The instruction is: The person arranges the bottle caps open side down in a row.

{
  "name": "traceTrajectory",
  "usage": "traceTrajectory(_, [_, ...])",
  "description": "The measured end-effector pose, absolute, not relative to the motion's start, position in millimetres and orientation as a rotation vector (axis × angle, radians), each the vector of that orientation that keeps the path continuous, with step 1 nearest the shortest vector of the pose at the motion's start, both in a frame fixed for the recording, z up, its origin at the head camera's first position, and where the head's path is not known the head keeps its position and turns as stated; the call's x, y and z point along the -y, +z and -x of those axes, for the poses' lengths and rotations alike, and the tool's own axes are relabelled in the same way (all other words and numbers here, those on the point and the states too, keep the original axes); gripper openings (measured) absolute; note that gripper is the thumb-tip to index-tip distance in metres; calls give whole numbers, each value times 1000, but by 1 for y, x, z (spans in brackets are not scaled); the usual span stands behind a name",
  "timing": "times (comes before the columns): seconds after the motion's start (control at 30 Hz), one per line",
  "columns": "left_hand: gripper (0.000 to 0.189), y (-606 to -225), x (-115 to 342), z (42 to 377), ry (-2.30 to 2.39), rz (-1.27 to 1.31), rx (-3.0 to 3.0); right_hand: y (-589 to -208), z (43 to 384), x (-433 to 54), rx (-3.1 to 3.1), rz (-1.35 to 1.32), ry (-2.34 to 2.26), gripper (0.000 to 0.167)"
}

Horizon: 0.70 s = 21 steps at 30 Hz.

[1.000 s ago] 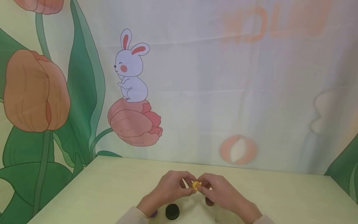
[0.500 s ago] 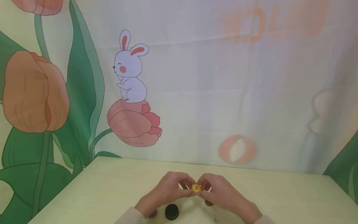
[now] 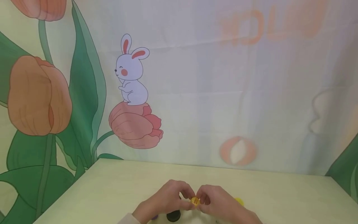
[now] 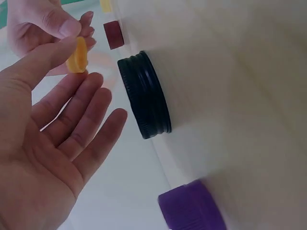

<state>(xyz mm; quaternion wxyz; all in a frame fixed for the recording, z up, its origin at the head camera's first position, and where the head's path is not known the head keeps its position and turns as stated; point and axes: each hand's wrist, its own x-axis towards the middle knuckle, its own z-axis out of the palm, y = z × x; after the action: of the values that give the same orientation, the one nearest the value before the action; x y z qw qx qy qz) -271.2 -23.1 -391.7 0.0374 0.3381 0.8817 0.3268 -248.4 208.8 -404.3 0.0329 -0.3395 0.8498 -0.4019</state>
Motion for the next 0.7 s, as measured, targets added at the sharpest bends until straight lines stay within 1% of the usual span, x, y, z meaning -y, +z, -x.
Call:
traceTrajectory(0.13, [16,-393,23,268,934,-1037,-2699,-408,245,-207,-2577,1019,-1230,15])
traceTrajectory(0.37, [13,-396,23,266,837,-1087,-2684,-409,241,-203,-2504,966,-1216,7])
traceTrajectory(0.7, [15,-398,21,264,763,-1037,-2692,-411,242,-200,-2514,956,-1149,10])
